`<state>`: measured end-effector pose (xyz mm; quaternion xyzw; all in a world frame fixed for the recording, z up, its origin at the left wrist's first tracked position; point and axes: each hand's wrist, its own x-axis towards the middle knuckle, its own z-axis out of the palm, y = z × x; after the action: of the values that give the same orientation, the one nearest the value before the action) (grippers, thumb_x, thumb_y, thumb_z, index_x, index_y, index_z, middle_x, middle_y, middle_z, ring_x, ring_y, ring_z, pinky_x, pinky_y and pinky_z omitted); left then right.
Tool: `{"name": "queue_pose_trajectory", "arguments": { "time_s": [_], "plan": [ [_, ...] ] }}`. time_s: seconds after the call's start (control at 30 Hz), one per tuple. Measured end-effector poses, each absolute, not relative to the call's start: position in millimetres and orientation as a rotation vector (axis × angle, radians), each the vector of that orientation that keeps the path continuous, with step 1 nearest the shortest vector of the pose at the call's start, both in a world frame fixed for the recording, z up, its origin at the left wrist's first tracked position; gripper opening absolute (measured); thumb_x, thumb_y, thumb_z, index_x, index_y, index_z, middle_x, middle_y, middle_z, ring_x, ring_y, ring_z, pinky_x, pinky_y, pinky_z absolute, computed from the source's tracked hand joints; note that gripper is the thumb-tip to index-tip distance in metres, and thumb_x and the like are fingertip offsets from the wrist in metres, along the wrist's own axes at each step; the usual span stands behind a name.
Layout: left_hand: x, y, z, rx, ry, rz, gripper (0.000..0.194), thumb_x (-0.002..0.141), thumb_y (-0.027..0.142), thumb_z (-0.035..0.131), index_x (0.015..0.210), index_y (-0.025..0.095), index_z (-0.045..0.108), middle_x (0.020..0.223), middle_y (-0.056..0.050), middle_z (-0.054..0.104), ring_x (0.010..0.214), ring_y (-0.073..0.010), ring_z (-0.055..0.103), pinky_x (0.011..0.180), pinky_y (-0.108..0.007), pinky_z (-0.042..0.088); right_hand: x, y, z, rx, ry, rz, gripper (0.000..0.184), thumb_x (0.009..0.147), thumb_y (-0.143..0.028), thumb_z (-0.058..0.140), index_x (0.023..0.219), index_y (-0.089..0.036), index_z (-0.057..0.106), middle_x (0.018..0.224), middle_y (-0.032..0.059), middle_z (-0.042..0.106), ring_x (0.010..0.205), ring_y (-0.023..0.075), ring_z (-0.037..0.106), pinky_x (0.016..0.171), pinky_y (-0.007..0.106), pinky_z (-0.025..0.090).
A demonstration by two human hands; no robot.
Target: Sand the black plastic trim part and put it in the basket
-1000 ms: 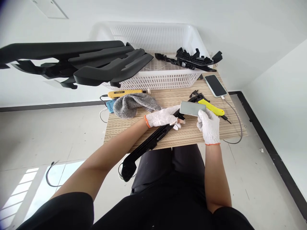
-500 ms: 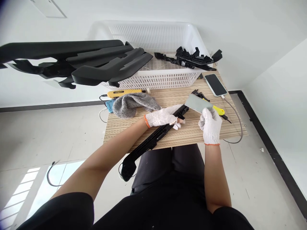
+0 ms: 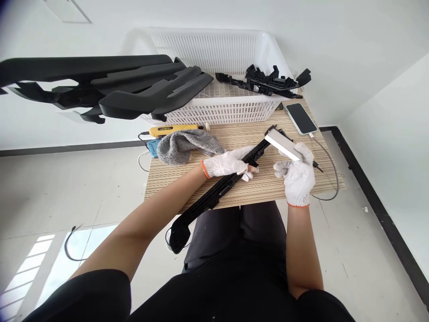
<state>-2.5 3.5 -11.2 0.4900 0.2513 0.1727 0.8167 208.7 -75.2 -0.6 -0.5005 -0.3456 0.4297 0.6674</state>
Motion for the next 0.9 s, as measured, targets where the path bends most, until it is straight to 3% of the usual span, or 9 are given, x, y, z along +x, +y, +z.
{"name": "queue_pose_trajectory", "arguments": {
  "time_s": [0.17, 0.33, 0.53, 0.63, 0.77, 0.9],
  "plan": [
    [-3, 3, -9, 1.041, 0.562, 0.362, 0.103, 0.07, 0.015, 0.081, 0.161, 0.024, 0.034, 0.104, -0.011, 0.073, 0.083, -0.0181, 0.075, 0.072, -0.03, 0.064, 204, -70, -10, -1.383, -0.876, 0.991, 0.031, 0.067, -0.027, 0.073, 0.096, -0.025, 0.061, 0.073, -0.0047, 0.067, 0.054, 0.0128, 0.064, 0.045, 0.021, 0.047],
    [-3, 2, -4, 1.063, 0.587, 0.357, 0.094, 0.071, 0.017, 0.083, 0.155, 0.02, 0.042, 0.102, -0.011, 0.073, 0.082, -0.0176, 0.075, 0.073, -0.031, 0.065, 201, -66, -16, -1.424, -0.84, 0.901, 0.025, 0.073, -0.033, 0.076, 0.089, -0.023, 0.059, 0.065, -0.0063, 0.062, 0.054, 0.0112, 0.063, 0.048, 0.02, 0.05],
    [0, 0, -2, 1.098, 0.643, 0.363, 0.084, 0.075, 0.014, 0.081, 0.151, 0.022, 0.047, 0.1, -0.009, 0.072, 0.079, -0.0156, 0.074, 0.071, -0.03, 0.065, 202, -64, -18, -1.516, -0.8, 0.733, 0.024, 0.076, -0.032, 0.077, 0.085, -0.022, 0.057, 0.064, -0.0061, 0.061, 0.053, 0.0095, 0.06, 0.046, 0.018, 0.051],
    [1, -1, 0, 1.097, 0.666, 0.356, 0.085, 0.074, 0.012, 0.081, 0.151, 0.02, 0.047, 0.096, -0.008, 0.072, 0.077, -0.0156, 0.074, 0.072, -0.03, 0.065, 203, -65, -17, -1.517, -0.882, 0.859, 0.024, 0.074, -0.029, 0.079, 0.082, -0.022, 0.057, 0.063, -0.0058, 0.06, 0.052, 0.0091, 0.058, 0.046, 0.018, 0.05],
    [0, 0, 0, 1.095, 0.659, 0.361, 0.086, 0.075, 0.013, 0.08, 0.153, 0.023, 0.045, 0.102, -0.009, 0.072, 0.078, -0.0153, 0.074, 0.074, -0.032, 0.065, 202, -66, -15, -1.532, -0.774, 0.696, 0.023, 0.075, -0.03, 0.078, 0.084, -0.021, 0.059, 0.066, -0.0051, 0.062, 0.054, 0.009, 0.059, 0.046, 0.018, 0.051],
    [0, 1, -3, 1.1, 0.651, 0.36, 0.083, 0.077, 0.013, 0.08, 0.152, 0.021, 0.046, 0.097, -0.009, 0.073, 0.078, -0.0163, 0.075, 0.074, -0.032, 0.065, 200, -68, -13, -1.576, -0.869, 0.836, 0.028, 0.07, -0.029, 0.082, 0.083, -0.021, 0.059, 0.066, -0.0041, 0.063, 0.056, 0.0114, 0.062, 0.046, 0.019, 0.053]
  ]
}}
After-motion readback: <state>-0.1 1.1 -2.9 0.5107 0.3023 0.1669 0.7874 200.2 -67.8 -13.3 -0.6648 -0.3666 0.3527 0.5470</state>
